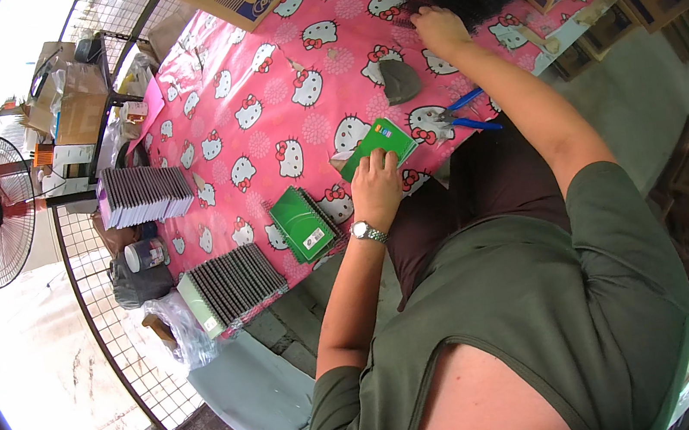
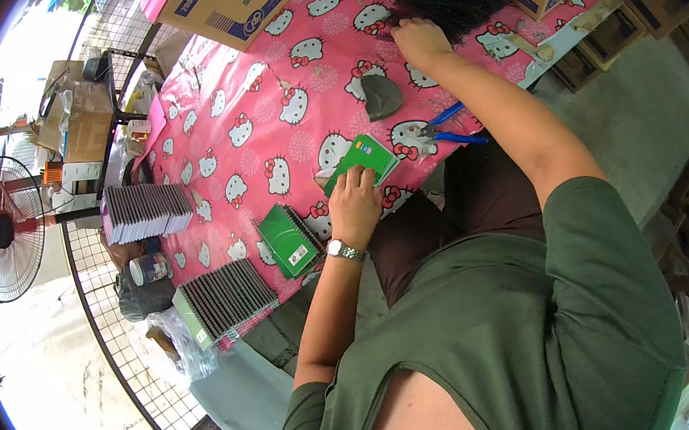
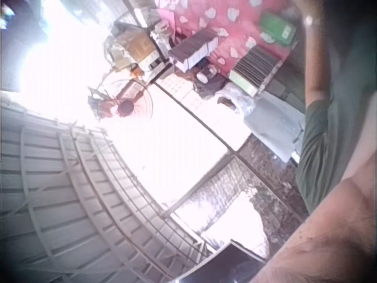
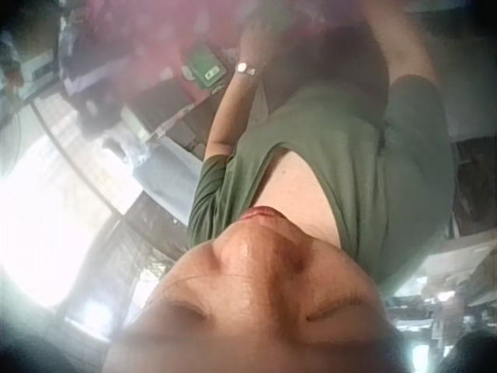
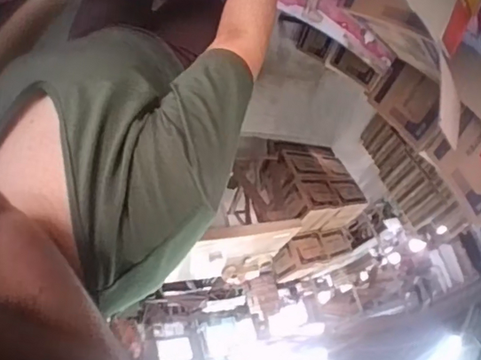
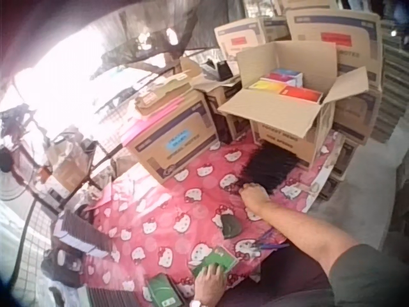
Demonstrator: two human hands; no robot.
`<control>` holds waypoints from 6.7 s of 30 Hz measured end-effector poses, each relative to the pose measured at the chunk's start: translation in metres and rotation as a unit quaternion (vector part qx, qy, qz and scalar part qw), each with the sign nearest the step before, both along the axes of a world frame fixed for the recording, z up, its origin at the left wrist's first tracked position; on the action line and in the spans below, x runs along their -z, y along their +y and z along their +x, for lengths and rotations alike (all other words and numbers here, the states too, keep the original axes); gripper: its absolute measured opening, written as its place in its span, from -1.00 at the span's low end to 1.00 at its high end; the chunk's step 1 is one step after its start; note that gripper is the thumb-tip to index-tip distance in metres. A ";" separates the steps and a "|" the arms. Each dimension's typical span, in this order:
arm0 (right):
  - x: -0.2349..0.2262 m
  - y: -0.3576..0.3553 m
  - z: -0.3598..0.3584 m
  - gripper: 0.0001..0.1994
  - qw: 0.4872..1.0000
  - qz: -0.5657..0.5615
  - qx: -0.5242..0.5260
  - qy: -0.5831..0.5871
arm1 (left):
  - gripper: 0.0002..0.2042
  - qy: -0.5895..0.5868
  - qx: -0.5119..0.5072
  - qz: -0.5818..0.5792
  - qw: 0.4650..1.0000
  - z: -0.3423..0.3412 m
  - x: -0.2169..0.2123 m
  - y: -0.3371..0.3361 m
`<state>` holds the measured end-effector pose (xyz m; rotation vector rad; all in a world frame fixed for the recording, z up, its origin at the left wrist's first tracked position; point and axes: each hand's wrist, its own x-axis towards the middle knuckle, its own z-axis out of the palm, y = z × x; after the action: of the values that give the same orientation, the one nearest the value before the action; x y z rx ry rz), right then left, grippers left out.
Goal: The person organizes and stacks small green notebooks, سپس inserts black spiral bindings into the pre-punched holes of individual notebooks and uses a blue tool to crimp the ends of the bindings.
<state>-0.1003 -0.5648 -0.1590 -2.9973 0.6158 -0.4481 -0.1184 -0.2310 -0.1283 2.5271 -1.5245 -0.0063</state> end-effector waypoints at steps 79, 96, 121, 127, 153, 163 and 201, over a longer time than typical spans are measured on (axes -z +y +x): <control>-0.093 0.113 -0.039 -0.57 0.673 0.634 -0.299 0.234 | -0.66 0.035 -0.069 -0.156 0.985 0.030 -0.006 0.027; -0.074 0.114 -0.060 -0.56 0.504 0.780 -0.356 0.101 | -0.54 0.073 -0.032 -0.186 0.979 0.033 -0.011 0.011; -0.064 0.124 -0.016 -0.60 0.565 0.734 -0.347 0.147 | -0.75 0.471 -0.096 -0.282 0.830 0.070 0.015 0.042; -0.054 0.126 -0.006 -0.55 0.673 0.627 -0.358 0.160 | -0.76 0.518 -0.143 -0.276 0.797 0.064 -0.003 0.038; -0.066 0.217 -0.091 -0.59 0.904 0.291 -0.270 -0.158 | -0.83 0.326 -0.192 -0.487 0.787 0.021 0.033 0.036; -0.063 0.226 -0.084 -0.63 0.914 0.298 -0.260 -0.090 | -0.81 0.332 -0.203 -0.457 0.800 0.022 0.042 0.048; -0.046 0.057 -0.059 -0.74 0.901 0.318 -0.224 -0.192 | -0.66 0.069 0.007 -0.024 0.997 0.022 -0.034 0.022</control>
<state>-0.1595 -0.5076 -0.1126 -2.2298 0.0085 -0.6259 -0.0963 -0.2085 -0.0945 2.4235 -1.4715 -0.1416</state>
